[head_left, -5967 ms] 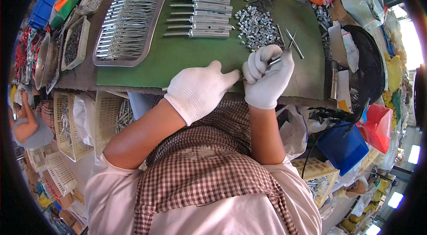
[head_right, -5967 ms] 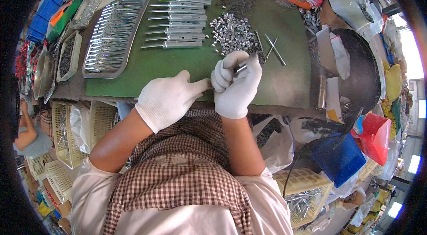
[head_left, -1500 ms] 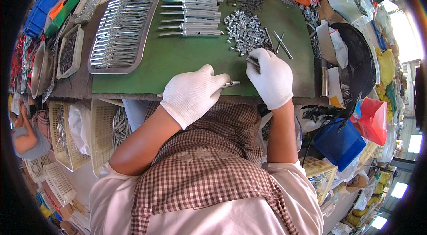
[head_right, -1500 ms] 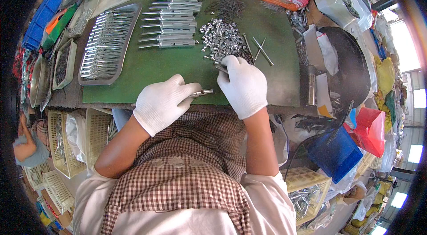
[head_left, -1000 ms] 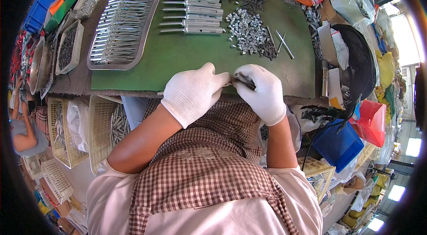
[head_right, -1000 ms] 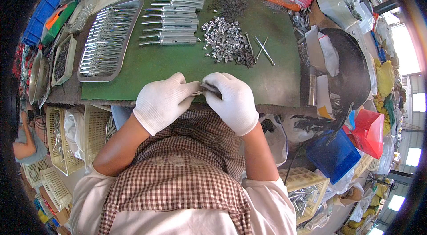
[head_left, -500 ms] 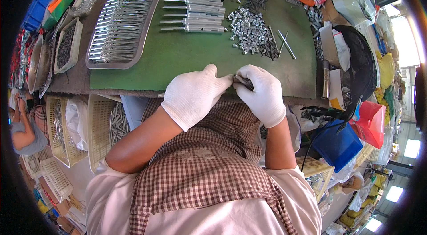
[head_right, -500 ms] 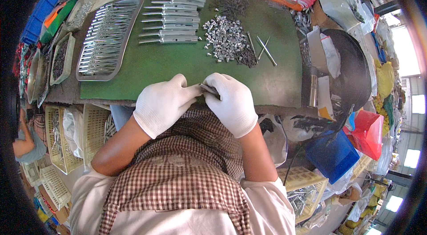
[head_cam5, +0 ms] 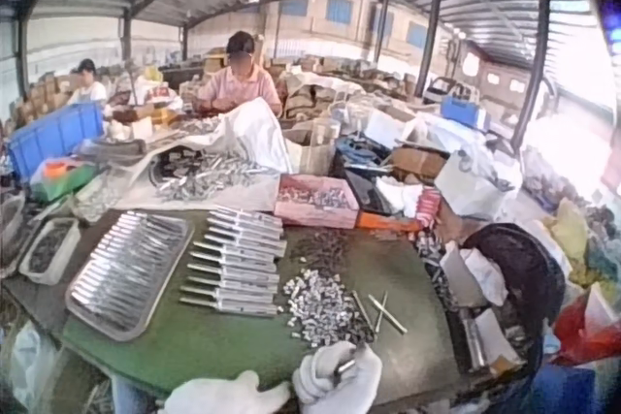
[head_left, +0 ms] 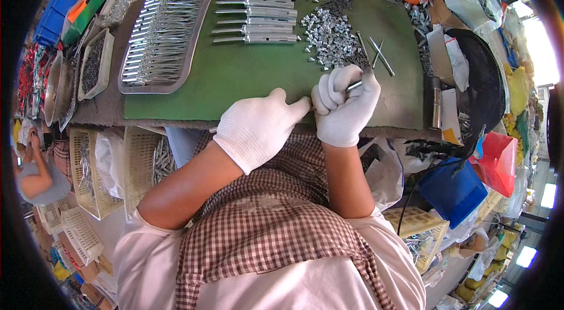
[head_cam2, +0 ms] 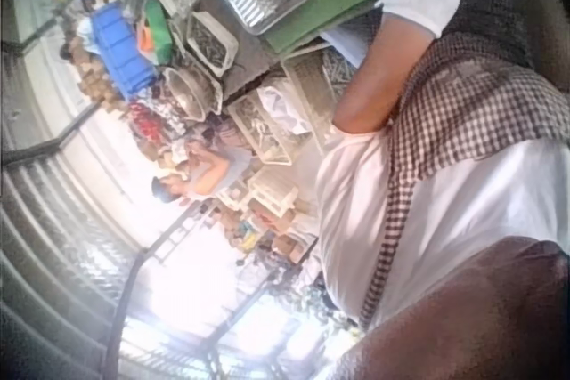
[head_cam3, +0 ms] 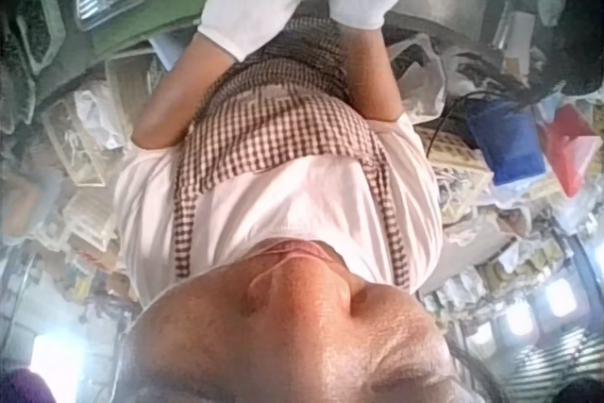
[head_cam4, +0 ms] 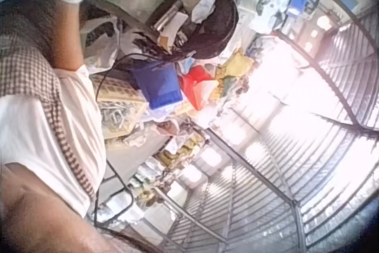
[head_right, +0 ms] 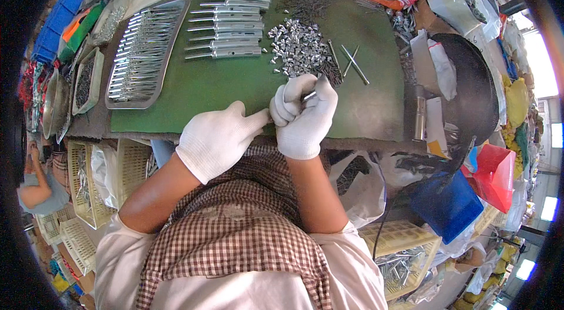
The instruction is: The person assembles metal components by inserting pins and small parts into metal cylinders by hand, arranges the tubes on the workbench, and attaches springs to metal hardware pieces.
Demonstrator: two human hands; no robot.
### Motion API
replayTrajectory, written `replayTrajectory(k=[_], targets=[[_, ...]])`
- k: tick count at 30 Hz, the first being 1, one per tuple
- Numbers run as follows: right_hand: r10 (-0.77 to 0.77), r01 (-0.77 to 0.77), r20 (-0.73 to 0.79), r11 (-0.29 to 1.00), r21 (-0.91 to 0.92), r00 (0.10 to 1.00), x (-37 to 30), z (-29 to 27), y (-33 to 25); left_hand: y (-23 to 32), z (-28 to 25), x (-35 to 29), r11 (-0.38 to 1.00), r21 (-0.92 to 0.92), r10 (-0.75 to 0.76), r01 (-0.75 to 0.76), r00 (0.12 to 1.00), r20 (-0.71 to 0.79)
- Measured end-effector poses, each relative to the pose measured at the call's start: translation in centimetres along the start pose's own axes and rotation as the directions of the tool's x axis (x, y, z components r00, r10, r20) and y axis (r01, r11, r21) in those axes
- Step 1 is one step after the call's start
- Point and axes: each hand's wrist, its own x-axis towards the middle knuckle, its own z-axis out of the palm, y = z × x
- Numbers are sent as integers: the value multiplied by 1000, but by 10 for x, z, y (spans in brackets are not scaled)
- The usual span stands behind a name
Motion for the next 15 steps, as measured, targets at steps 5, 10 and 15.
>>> replayTrajectory(k=[5, 10, 15], targets=[[-86, 97, 132, 992, -77, 987, -2, -3, 8, 3, 0, -1, 1000, 14, -9, 9, 1000, -6], [-141, 212, 194, 885, -415, 971, -11, -14, 14, 0, 0, 4, 999, 28, 27, -26, 998, -50], [-206, 246, 146, 897, -367, 968, -10, -20, 4, 15, -5, 24, 977, 135, 169, -164, 985, -28]])
